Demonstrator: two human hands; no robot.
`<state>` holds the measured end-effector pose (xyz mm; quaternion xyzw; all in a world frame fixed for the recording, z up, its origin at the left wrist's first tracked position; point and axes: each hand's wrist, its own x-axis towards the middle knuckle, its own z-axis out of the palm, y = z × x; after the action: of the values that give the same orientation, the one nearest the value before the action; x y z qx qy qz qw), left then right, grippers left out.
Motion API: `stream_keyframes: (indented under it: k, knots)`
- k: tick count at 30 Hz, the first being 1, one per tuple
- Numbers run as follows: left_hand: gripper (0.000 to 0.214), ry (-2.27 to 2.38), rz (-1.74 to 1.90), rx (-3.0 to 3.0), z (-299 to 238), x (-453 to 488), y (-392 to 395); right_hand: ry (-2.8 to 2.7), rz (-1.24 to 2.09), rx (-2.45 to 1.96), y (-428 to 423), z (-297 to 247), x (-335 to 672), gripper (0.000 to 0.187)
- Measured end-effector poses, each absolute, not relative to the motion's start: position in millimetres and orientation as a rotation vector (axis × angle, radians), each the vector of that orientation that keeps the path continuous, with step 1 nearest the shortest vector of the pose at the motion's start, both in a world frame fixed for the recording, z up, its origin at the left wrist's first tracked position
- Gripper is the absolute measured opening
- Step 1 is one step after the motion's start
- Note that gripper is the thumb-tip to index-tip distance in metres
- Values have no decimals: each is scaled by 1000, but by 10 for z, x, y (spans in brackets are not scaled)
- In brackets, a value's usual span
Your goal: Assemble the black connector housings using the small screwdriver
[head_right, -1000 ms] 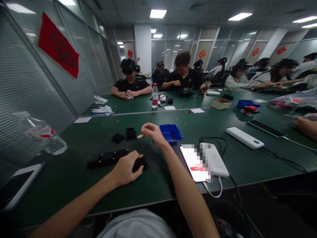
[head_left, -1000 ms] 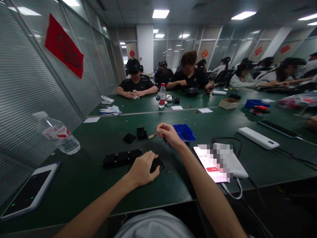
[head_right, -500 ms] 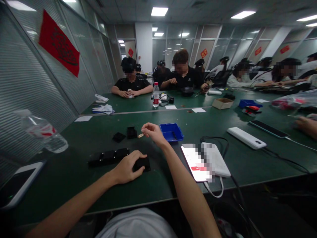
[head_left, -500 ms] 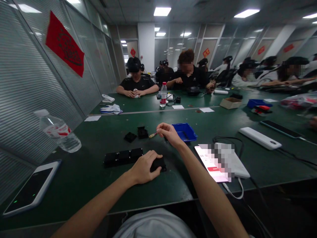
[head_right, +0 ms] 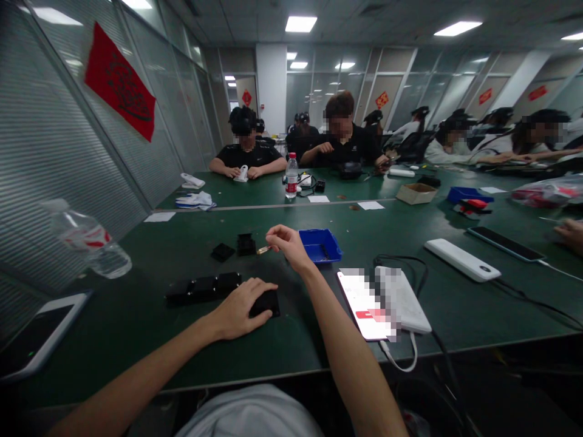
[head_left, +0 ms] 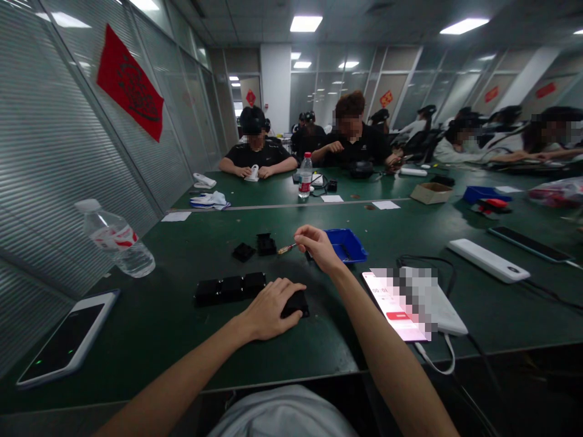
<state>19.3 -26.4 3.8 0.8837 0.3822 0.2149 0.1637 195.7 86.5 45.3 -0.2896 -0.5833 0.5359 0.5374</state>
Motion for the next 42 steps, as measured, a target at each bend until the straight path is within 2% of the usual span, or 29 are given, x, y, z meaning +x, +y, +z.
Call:
stream_keyframes:
  k: [20,26,31,34,42]
  knots:
    - [53,1150,759,2440,18,239,-305,-1397,1225,-721,905,423,1986,25]
    - [52,1185,694,2475,7,257,-334,-1720,1184,-758,784,396,1857,25]
    - [54,1185,654,2596,-13,267,-351,-2066,1150,-795,646,331,1685,33]
    - [56,1142,643,2659,-19,274,-363,-2134,1185,-832,645,265,1643,32]
    - [45,1157,598,2684,-52,285,-363,-2167,1335,-782,685,174,1625,31]
